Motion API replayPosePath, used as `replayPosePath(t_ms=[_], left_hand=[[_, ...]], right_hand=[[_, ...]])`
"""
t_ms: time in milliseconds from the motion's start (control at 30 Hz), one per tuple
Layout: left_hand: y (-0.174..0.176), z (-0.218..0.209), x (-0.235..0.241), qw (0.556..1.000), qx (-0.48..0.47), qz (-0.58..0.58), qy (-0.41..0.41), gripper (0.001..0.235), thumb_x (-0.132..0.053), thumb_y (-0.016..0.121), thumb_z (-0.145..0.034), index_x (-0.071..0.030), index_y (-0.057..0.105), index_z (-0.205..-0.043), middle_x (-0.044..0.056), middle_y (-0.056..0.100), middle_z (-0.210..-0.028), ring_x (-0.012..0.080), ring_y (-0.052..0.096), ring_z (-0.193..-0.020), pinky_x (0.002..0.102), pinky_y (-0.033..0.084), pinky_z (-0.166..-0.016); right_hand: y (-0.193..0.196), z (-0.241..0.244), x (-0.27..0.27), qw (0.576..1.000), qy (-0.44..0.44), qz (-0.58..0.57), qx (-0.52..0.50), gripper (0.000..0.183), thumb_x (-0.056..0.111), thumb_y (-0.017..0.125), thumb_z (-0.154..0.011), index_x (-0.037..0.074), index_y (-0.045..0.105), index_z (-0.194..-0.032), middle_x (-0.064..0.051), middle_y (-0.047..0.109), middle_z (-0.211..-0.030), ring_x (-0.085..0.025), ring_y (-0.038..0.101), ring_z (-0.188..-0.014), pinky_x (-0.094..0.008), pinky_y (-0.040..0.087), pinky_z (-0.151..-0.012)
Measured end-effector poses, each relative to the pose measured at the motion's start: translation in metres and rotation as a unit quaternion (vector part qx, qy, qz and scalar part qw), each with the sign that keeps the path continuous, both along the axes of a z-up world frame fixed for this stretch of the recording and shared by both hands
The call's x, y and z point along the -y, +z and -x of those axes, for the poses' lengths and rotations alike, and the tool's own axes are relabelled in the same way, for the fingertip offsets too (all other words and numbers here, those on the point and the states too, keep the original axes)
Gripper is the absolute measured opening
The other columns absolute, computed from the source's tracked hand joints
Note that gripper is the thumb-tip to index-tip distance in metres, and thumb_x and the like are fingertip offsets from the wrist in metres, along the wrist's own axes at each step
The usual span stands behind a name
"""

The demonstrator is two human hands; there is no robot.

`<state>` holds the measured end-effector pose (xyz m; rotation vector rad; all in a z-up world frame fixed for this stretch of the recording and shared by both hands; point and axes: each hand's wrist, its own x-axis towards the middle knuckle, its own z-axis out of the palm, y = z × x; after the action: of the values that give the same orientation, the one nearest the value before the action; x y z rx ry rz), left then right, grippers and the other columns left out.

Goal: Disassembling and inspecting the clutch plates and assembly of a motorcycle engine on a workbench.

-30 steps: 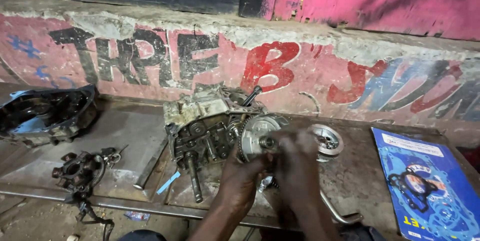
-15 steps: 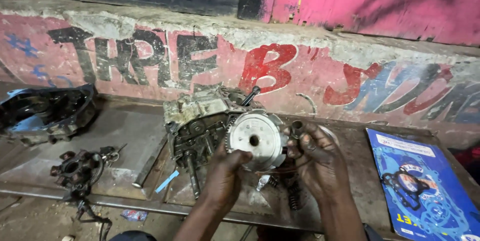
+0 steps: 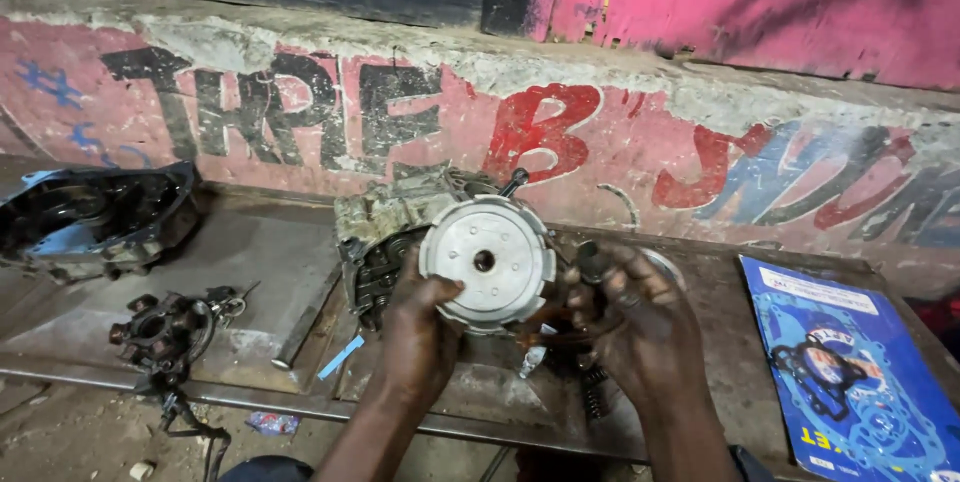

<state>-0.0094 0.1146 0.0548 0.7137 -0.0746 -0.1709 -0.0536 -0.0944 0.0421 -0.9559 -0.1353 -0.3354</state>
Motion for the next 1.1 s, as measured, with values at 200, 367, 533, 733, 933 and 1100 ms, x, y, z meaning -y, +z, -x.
replayPosePath(t_ms=[200, 367, 533, 733, 933, 1100], left_hand=[[0.034, 0.029, 0.003, 0.914, -0.095, -0.392, -0.043, 0.101, -0.023, 0.056, -0.077, -0.030, 0.011, -0.167, 0.019, 0.039, -0.163, 0.0189, 0.057, -0.070, 0.034, 0.049, -0.060], [0.031, 0.029, 0.009, 0.927, -0.088, -0.361, -0.053, 0.103, -0.016, 0.061, -0.077, -0.025, 0.010, -0.166, 0.009, 0.037, -0.160, 0.0303, 0.050, -0.132, 0.044, 0.047, -0.102], [0.003, 0.017, 0.011, 0.926, -0.016, -0.377, -0.024, 0.108, -0.020, 0.069, -0.074, -0.014, 0.011, -0.164, 0.012, 0.030, -0.168, 0.0265, 0.039, -0.151, 0.039, 0.040, -0.119], [0.017, 0.025, 0.013, 0.909, 0.019, -0.416, -0.031, 0.092, -0.007, 0.068, -0.080, -0.025, 0.028, -0.161, 0.004, 0.038, -0.167, 0.0252, 0.037, -0.152, 0.045, 0.038, -0.121], [0.029, 0.026, 0.010, 0.925, -0.057, -0.368, -0.074, 0.095, 0.003, 0.064, -0.084, -0.029, 0.024, -0.164, 0.013, 0.060, -0.151, 0.0274, 0.077, -0.101, 0.036, 0.064, -0.078], [0.025, 0.024, 0.007, 0.897, -0.080, -0.429, -0.065, 0.100, -0.007, 0.065, -0.084, -0.029, 0.011, -0.166, 0.006, 0.027, -0.170, 0.0301, 0.041, -0.151, 0.054, 0.042, -0.121]], right_hand=[[0.024, 0.007, -0.057, 0.746, -0.273, 0.600, 0.094, 0.032, 0.037, 0.068, -0.089, 0.011, 0.076, -0.107, -0.006, 0.077, -0.106, -0.023, 0.073, -0.100, -0.034, 0.052, -0.089], [0.020, 0.002, -0.055, 0.734, -0.261, 0.612, 0.137, 0.062, 0.056, 0.038, -0.100, 0.007, 0.074, -0.110, -0.013, 0.076, -0.105, -0.031, 0.071, -0.096, -0.041, 0.050, -0.081], [0.012, -0.003, -0.048, 0.741, -0.237, 0.612, 0.146, 0.052, 0.050, 0.046, -0.099, 0.009, 0.075, -0.113, -0.010, 0.077, -0.107, -0.030, 0.071, -0.099, -0.040, 0.050, -0.085], [0.005, -0.006, -0.051, 0.749, -0.229, 0.619, 0.061, 0.035, 0.005, 0.070, -0.079, 0.012, 0.076, -0.114, -0.006, 0.078, -0.111, -0.025, 0.071, -0.106, -0.038, 0.051, -0.094], [0.011, -0.002, -0.062, 0.819, -0.230, 0.522, -0.064, 0.038, -0.004, 0.080, -0.073, 0.017, 0.077, -0.104, -0.003, 0.082, -0.100, -0.016, 0.077, -0.087, -0.029, 0.061, -0.071], [-0.002, -0.010, -0.049, 0.750, -0.222, 0.619, 0.076, 0.014, 0.002, 0.070, -0.081, 0.008, 0.070, -0.093, -0.008, 0.076, -0.096, -0.026, 0.072, -0.088, -0.036, 0.053, -0.073]])
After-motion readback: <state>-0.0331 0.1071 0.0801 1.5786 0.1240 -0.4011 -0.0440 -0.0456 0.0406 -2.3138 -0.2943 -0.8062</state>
